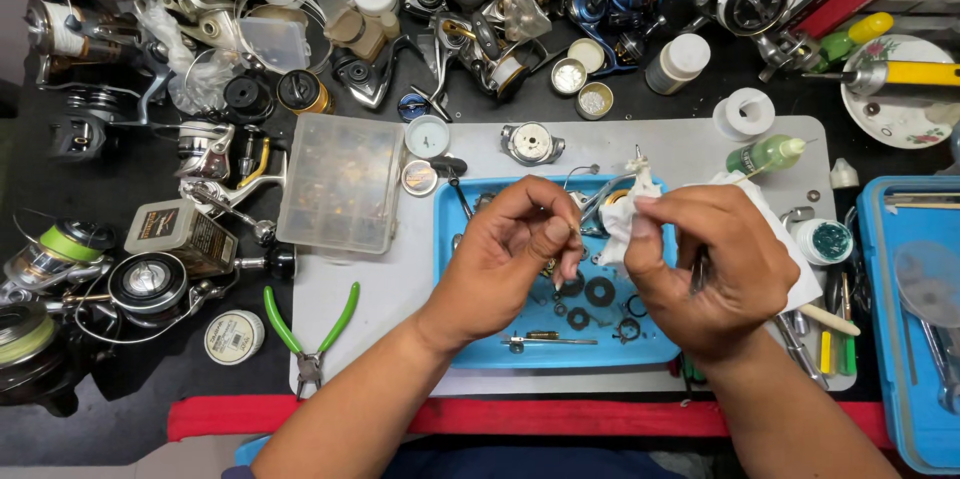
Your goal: The person cleans a small metal component of a fishing reel using a white cloth. They wipe the part thoroughly, then place it into a blue tray containing other disassembled parts. The person then picks up another small metal piece and continues to wipe it with the cloth.
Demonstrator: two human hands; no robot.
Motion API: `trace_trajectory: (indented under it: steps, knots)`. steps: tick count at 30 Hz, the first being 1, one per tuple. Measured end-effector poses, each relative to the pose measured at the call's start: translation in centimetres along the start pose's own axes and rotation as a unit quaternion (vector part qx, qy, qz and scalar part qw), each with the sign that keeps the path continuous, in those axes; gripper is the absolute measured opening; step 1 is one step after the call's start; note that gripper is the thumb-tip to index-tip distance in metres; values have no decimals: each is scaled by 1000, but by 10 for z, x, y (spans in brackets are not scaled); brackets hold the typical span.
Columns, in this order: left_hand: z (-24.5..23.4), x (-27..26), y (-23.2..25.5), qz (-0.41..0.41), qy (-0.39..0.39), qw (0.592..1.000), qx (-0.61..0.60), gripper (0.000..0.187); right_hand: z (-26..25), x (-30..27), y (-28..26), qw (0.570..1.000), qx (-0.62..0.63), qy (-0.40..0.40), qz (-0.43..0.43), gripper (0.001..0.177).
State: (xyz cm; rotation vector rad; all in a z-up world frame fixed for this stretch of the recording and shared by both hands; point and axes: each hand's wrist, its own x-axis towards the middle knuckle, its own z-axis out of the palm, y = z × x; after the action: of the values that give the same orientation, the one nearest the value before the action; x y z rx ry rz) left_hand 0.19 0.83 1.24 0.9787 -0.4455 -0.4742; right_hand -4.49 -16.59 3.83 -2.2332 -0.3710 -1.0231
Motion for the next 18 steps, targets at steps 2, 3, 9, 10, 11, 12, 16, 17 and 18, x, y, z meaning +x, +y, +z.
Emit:
trace_trajectory:
  steps: [2,3,9,10,11,12,16,17,18]
  knots:
    - [1,-1,1,0,-7,1000,1,17,-1,3,-1,1000,-6,-14,6,5]
    - [1,-2,2,0,-13,1000,1,16,-2,5,-2,999,-11,-29,11,11]
    - [4,-2,4,-18,-15,1000,6,17,-16,30,-8,989,-2,-133,65,10]
    - [5,-4,5,-27,-25,999,3,17,-24,31,-7,989,-11,-128,75,10]
    - [6,-3,6,-11,-25,1000,8,15,-33,33,-5,978,-20,-172,113,10]
    - [7,-2,7,5,-26,1000,12,14,-43,35,-4,965,-29,-214,151,9]
    - [4,-3,4,-12,-31,999,29,13,-66,4,-2,951,-111,-205,204,12]
    - [3,-4,3,-15,-20,999,33,13,-67,-10,-1,940,-164,-200,221,13]
    - [2,-4,2,-18,-10,999,37,14,-69,-24,1,926,-217,-195,239,15]
